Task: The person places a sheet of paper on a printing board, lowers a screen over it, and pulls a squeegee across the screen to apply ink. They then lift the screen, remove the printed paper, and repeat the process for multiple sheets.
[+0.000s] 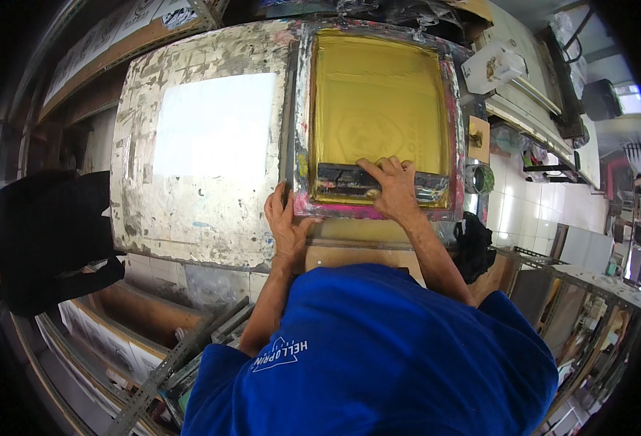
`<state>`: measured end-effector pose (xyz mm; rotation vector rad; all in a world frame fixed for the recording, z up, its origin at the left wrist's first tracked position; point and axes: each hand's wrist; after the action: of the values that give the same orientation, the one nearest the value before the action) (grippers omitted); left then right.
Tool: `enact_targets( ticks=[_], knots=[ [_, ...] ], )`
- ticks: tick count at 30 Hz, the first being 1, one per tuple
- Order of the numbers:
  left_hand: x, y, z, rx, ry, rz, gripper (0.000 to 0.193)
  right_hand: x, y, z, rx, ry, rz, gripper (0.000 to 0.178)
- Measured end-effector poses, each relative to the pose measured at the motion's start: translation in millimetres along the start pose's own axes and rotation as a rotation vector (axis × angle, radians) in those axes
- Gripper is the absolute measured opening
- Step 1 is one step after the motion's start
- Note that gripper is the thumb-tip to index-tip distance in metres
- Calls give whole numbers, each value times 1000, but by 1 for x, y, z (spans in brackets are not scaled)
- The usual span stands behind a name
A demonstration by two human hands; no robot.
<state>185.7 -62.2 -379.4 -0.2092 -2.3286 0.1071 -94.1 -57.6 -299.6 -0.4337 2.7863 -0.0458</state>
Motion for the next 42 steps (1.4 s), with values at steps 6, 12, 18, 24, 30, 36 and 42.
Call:
enact_targets(
  ticks=[6, 12, 18, 24, 30, 36, 42],
  knots=[
    [6, 0, -5, -32, -19, -29, 84, 61, -55, 15, 283, 69, -37, 75],
    [-1, 2, -4, -47, -8, -27, 87, 128, -130, 7, 363, 146, -79, 75],
    [-1, 2, -3, -34, 15, -11, 88, 178, -182, -11, 284, 117, -95, 64],
    [-2, 3, -2, -29, 61, -14, 88, 181, -192, -28, 310, 93, -178, 52],
    [-2, 12, 0, -57, 129, -133, 87, 138, -139, -12, 306, 167, -163, 48],
    [3, 14, 3, 14, 279, -116, 86, 56, -61, -30, 254, 108, -132, 49],
    [49, -9, -25, 134, 353, -18, 85, -29, 1, -105, 164, -20, -85, 44]
  ],
)
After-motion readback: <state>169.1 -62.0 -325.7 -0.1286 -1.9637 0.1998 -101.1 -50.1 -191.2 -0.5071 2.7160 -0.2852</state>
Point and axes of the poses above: each hand's wrist, its own y-axis away from the middle knuckle, its own z-axis out of the palm, x = y × z, and after that the axes turned 13 degrees about -z, right-handed
